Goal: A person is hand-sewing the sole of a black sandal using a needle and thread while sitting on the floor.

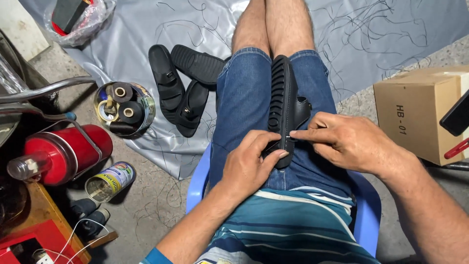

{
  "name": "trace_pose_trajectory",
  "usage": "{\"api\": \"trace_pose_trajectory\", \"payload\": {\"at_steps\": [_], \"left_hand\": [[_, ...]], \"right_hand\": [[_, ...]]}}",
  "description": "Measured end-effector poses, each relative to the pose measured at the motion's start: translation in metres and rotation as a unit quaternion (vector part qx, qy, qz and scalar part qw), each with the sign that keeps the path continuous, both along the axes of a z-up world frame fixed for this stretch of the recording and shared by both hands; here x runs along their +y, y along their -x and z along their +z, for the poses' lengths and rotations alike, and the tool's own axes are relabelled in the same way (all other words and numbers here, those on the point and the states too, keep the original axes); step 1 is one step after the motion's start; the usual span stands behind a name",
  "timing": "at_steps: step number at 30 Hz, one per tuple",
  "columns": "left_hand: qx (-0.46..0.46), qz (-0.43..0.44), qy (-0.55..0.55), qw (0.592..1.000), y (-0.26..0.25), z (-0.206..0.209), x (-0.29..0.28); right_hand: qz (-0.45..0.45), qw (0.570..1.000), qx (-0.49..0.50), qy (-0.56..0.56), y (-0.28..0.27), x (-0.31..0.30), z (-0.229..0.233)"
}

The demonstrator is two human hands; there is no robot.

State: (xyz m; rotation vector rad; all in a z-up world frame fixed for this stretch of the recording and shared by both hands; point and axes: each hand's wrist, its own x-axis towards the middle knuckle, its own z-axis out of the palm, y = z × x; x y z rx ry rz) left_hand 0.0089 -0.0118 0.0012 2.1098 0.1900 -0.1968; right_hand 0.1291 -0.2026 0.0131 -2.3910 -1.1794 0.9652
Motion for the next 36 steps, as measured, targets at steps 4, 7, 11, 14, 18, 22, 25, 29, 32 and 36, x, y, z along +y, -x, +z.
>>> {"api": "trace_pose_trajectory", "payload": {"at_steps": [4, 7, 11, 14, 18, 22, 25, 29, 32, 36], "left_hand": [[-0.004, 0.035, 0.002, 0.999, 0.004, -0.003, -0.005], [-0.012, 0.055, 0.012, 0.998, 0.006, -0.005, -0.007], [-0.040, 0.059, 0.017, 0.997, 0.007, -0.010, -0.009], [-0.059, 0.058, -0.002, 0.997, 0.011, -0.014, -0.012], [-0.118, 0.044, -0.001, 0.992, 0.017, -0.019, -0.016], [-0.164, 0.058, -0.022, 0.985, 0.022, -0.034, -0.017], [-0.145, 0.053, -0.047, 0.987, 0.025, -0.038, -0.016], [-0.156, 0.061, -0.035, 0.985, 0.023, -0.042, -0.017], [-0.147, 0.046, -0.048, 0.987, 0.024, -0.037, -0.017], [-0.015, -0.065, -0.081, 0.994, 0.017, -0.024, 0.005]], "right_hand": [[0.000, 1.000, 0.027, -0.006, -0.001, 0.002, 0.002], [-0.012, 0.999, 0.026, -0.020, 0.001, 0.000, -0.001], [-0.003, 1.000, 0.008, -0.001, 0.001, 0.001, 0.000], [0.016, 0.998, -0.022, 0.055, 0.005, 0.006, 0.006], [0.020, 0.981, -0.091, 0.172, 0.021, 0.025, 0.025], [0.000, 0.988, -0.111, 0.111, 0.029, 0.016, 0.005], [-0.050, 0.991, -0.127, -0.004, 0.034, 0.005, -0.014], [-0.095, 0.968, -0.122, -0.199, 0.035, 0.009, -0.026], [-0.106, 0.965, -0.129, -0.202, 0.038, 0.019, -0.019], [-0.076, 0.975, -0.129, -0.166, 0.034, 0.017, -0.007]]}}
